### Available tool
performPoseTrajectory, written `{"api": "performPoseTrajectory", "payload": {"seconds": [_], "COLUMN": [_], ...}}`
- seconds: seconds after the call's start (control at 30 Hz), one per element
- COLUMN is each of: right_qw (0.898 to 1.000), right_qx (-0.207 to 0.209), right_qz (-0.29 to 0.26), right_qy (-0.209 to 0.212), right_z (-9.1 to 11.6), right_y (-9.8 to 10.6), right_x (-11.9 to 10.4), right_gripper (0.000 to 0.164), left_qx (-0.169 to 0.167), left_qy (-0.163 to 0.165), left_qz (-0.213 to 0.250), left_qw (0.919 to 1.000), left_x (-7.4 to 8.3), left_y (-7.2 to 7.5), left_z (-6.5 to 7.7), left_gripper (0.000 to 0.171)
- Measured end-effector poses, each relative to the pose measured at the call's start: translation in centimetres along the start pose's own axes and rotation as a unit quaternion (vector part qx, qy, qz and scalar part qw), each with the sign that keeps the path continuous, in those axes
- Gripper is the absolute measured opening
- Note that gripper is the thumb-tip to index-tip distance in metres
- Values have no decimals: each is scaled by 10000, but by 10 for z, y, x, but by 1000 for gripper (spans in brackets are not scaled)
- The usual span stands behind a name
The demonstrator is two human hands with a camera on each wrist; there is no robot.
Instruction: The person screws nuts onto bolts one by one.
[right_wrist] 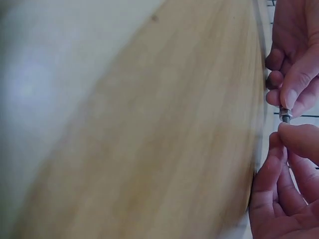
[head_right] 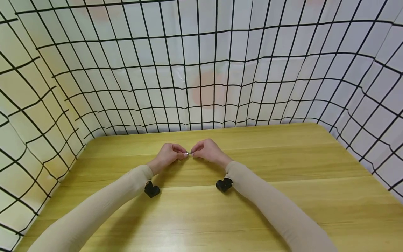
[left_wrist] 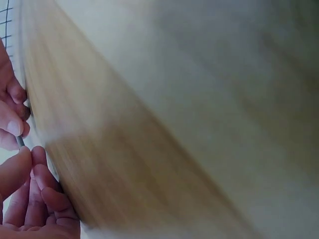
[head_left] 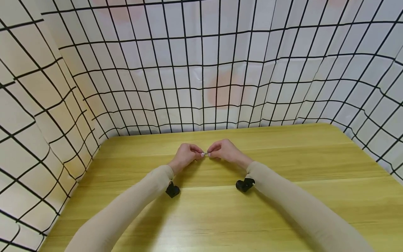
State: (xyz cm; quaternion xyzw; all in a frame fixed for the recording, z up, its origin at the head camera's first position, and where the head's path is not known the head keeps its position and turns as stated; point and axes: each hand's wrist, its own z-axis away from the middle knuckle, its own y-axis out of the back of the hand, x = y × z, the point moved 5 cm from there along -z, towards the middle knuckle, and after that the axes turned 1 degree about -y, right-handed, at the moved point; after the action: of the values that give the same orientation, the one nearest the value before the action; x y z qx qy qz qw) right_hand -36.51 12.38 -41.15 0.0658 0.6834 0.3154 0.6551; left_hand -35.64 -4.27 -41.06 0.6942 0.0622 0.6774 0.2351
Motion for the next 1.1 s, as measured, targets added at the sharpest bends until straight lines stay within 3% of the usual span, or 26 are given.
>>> {"api": "performPoseTrajectory", "payload": {"seconds": [0.57, 1.1], "right_qw": [9972, 9926], "right_qx": [24, 71], "right_qz": [743, 1213], "right_qy": [-10, 12], "right_z": [0, 1], "right_y": [3, 2], "right_x": [2, -1], "right_gripper": [9, 7], "left_qx": [-126, -80], "left_qy": [-78, -91], "left_qz": [-778, -708], "left_qw": [9969, 9974], "left_x": [2, 2], "left_y": [-3, -3], "left_z": [0, 1], "left_gripper": [7, 8]}}
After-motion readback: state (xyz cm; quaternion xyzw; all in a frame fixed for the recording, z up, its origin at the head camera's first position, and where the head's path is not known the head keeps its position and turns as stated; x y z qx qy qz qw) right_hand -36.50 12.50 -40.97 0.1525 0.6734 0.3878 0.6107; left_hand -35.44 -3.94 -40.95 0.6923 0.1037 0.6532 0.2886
